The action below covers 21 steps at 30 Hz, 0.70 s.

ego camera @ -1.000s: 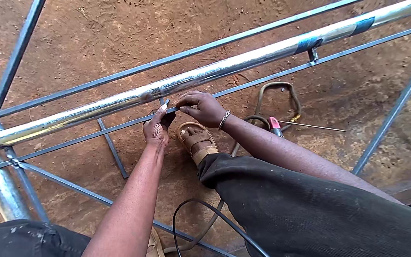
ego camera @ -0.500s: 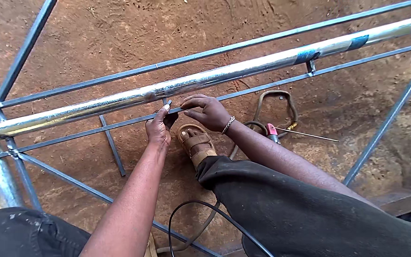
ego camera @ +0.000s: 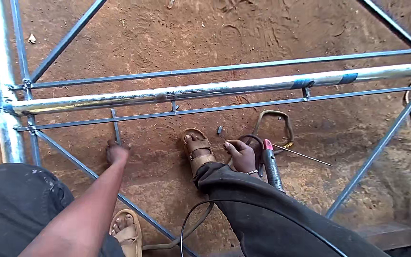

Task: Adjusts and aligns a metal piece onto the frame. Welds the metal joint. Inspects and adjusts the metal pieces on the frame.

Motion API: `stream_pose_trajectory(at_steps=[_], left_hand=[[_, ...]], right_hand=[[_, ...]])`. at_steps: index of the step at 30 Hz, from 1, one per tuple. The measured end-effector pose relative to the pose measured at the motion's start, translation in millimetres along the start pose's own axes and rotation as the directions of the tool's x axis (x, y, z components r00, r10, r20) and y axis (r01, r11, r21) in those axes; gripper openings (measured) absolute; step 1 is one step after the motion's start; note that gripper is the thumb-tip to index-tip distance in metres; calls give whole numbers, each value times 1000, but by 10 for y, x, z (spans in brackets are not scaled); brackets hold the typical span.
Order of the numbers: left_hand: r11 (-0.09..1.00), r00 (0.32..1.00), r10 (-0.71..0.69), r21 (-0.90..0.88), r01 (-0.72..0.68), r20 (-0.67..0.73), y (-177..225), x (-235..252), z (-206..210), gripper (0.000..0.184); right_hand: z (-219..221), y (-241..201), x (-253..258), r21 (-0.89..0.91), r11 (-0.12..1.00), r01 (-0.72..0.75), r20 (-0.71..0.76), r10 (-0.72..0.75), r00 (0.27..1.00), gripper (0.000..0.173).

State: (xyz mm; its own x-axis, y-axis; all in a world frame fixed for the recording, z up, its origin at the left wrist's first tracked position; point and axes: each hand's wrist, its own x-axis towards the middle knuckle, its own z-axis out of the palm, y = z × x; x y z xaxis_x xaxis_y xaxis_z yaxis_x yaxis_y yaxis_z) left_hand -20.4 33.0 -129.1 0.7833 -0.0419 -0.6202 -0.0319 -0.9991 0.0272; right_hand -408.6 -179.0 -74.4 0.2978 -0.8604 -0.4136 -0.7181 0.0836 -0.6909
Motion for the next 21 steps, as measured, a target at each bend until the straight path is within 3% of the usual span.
stream_pose_trajectory(at_steps=[2, 5, 7, 9, 11, 13, 16, 21], left_hand=[[1000, 1000, -18, 7, 18, 2, -56, 30, -5, 48], [1000, 1000, -14, 19, 15, -14, 12, -40, -60, 42], [997, 998, 63, -42, -62, 15, 108, -188, -80, 45], [944, 977, 194, -288, -160, 94, 297, -384, -77, 45], [754, 941, 268, -653, -71, 207, 553, -616, -15, 42], [469, 886, 321, -869, 158, 334, 851, -838, 6, 34], [217, 802, 417, -903, 370, 429, 1248, -960, -10, 34], [54, 824, 367, -894, 444, 431, 1644, -1017, 50, 31]], right_hand=[[34, 60, -48, -68, 997, 35, 47, -32, 998, 19], [-79, 68, -58, -410, 904, 122, 65, -104, 992, 23], [-273, 151, -63, -621, 782, 57, -22, -90, 996, 32], [-482, 269, -74, -669, 733, -123, -194, -13, 981, 42], [-625, 374, -128, -601, 727, -332, -330, 152, 932, 60], [-685, 479, -160, -554, 680, -481, -387, 301, 871, 73], [-715, 539, -161, -537, 597, -596, -413, 429, 803, 70], [-732, 532, -57, -579, 523, -626, -384, 502, 775, 58]])
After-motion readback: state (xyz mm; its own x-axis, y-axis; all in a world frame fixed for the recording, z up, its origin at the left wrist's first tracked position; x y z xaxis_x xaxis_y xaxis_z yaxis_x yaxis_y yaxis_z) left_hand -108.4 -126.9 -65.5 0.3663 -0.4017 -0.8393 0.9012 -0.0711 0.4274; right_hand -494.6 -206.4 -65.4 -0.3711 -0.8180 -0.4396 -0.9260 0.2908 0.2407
